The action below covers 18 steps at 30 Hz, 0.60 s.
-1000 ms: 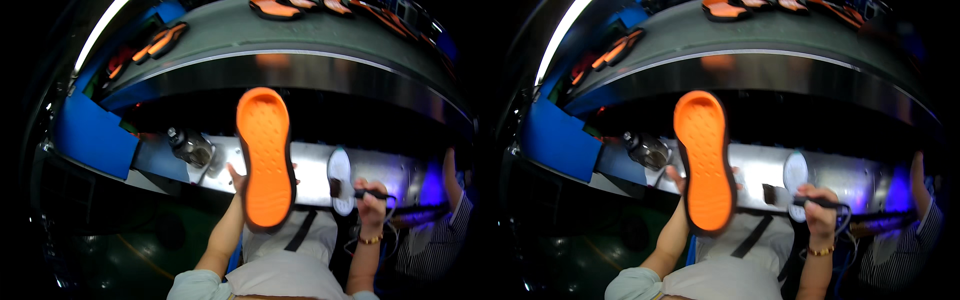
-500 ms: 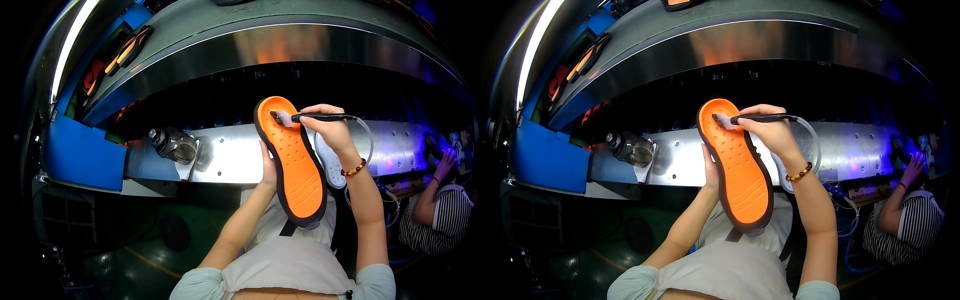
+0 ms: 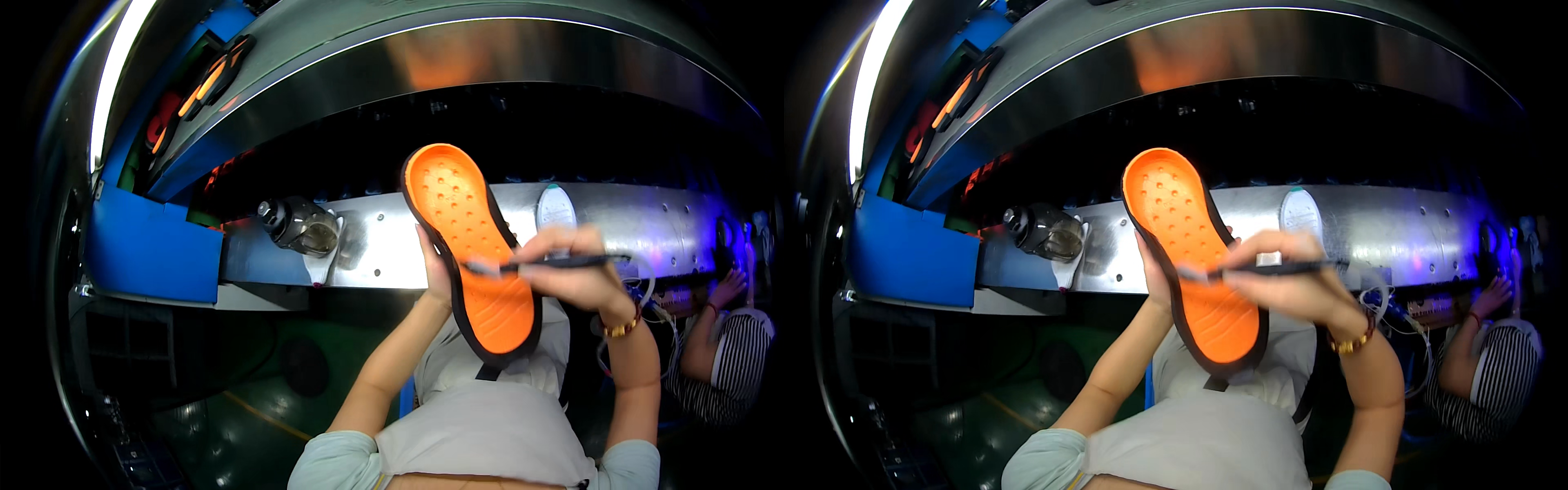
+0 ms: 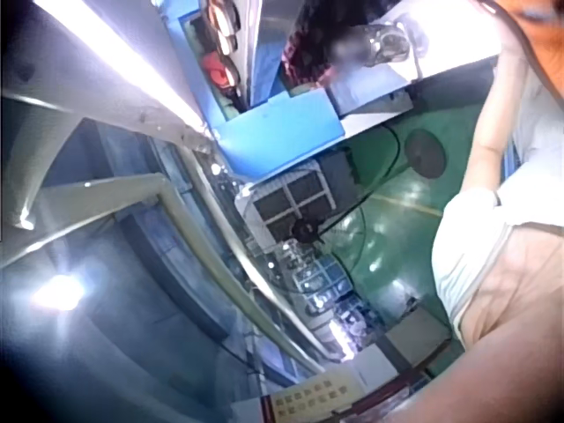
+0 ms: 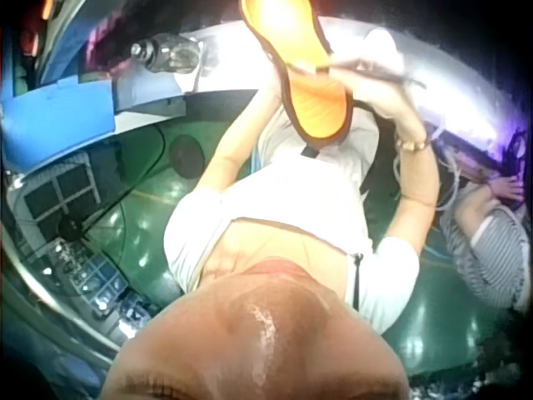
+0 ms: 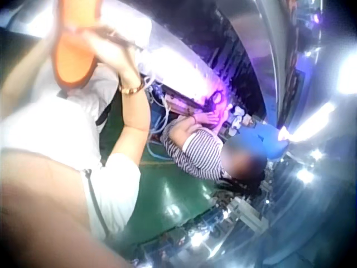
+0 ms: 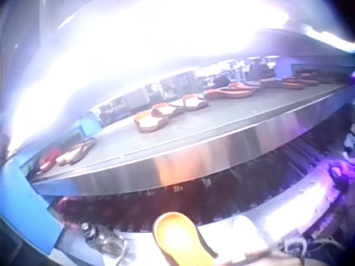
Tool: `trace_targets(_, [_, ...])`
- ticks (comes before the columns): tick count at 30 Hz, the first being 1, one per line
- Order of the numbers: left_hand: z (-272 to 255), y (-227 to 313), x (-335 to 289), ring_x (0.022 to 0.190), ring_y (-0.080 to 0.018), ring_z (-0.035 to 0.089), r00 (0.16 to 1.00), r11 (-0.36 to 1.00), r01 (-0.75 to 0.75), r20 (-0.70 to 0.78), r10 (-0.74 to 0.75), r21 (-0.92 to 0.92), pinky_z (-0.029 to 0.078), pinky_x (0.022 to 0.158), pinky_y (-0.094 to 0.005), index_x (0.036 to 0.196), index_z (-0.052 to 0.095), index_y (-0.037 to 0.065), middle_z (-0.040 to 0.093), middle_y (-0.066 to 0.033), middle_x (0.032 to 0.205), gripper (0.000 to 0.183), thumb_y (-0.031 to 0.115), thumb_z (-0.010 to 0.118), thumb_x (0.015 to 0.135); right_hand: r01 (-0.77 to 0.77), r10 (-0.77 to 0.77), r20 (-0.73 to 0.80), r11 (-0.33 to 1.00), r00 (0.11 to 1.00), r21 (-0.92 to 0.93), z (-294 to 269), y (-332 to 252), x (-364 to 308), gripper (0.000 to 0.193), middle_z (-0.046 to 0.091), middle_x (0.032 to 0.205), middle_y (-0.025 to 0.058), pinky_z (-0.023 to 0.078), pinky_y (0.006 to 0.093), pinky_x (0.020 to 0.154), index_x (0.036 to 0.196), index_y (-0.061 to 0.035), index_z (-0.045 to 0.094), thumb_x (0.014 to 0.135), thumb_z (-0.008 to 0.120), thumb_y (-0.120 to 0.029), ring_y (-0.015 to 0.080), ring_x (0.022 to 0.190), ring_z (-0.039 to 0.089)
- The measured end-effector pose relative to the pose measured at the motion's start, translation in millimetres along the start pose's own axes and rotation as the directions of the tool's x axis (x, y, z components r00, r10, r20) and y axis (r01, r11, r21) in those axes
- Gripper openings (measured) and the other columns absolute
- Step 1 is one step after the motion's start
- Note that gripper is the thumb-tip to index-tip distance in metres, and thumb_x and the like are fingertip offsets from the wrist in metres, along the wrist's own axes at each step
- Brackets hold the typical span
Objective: The person repeatedly picks up orange shoe insoles from a conveyor belt, applies a dark substance to the edges and surface with a brush, and places them back on the belt. The process is repeated for multiple insoles in a continuous loop.
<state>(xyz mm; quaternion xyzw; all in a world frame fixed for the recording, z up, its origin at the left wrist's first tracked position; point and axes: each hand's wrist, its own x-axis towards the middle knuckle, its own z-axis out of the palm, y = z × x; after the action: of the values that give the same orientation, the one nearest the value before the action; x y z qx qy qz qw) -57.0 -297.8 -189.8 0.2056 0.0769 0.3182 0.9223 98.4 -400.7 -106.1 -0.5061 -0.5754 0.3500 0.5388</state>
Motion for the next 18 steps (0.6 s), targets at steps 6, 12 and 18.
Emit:
trace_targets(6, [13, -21, 2, 0.112, -0.0211, 0.045, 0.994, 0.995, -0.097, 0.054, 0.098, -0.013, 0.038, 0.094, -0.0341, 0.128, 0.031, 0.011, 0.041, -0.0093, 0.124, 0.067, 0.061, 0.018, 0.085, 0.294, -0.301, -0.006, 0.935, 0.954, -0.2, 8, -2, 24, 0.015, 0.064, 0.08, 0.0094, 0.047, 0.0267, 0.068, 0.082, -0.0017, 0.066, 0.068, 0.065, -0.005, 0.0175, 0.073, 0.061])
trace_targets(12, [12, -5, -3, 0.12, -0.0268, 0.037, 0.987, 0.96, -0.113, -0.087, 0.139, 0.255, 0.032, 0.098, -0.0413, 0.132, 0.027, 0.013, 0.035, -0.0112, 0.132, 0.076, 0.068, 0.023, 0.08, 0.069, -0.064, -0.07, 0.995, 0.995, 0.07, -1, -4, 10, 0.013, 0.065, 0.082, 0.0103, 0.048, 0.0284, 0.071, 0.083, -0.002, 0.066, 0.07, 0.064, -0.001, 0.0184, 0.078, 0.062])
trace_targets(18, [27, 10, 2, 0.108, -0.0286, 0.047, 0.985, 0.983, -0.152, -0.067, 0.159, 0.103, 0.038, 0.093, -0.0403, 0.129, 0.03, 0.01, 0.044, -0.0132, 0.121, 0.079, 0.07, 0.019, 0.079, 0.154, -0.17, 0.197, 0.983, 0.966, 0.098, 7, -15, -3, 0.016, 0.064, 0.082, 0.0106, 0.048, 0.0273, 0.074, 0.083, -0.0006, 0.065, 0.067, 0.067, -0.001, 0.0183, 0.078, 0.062])
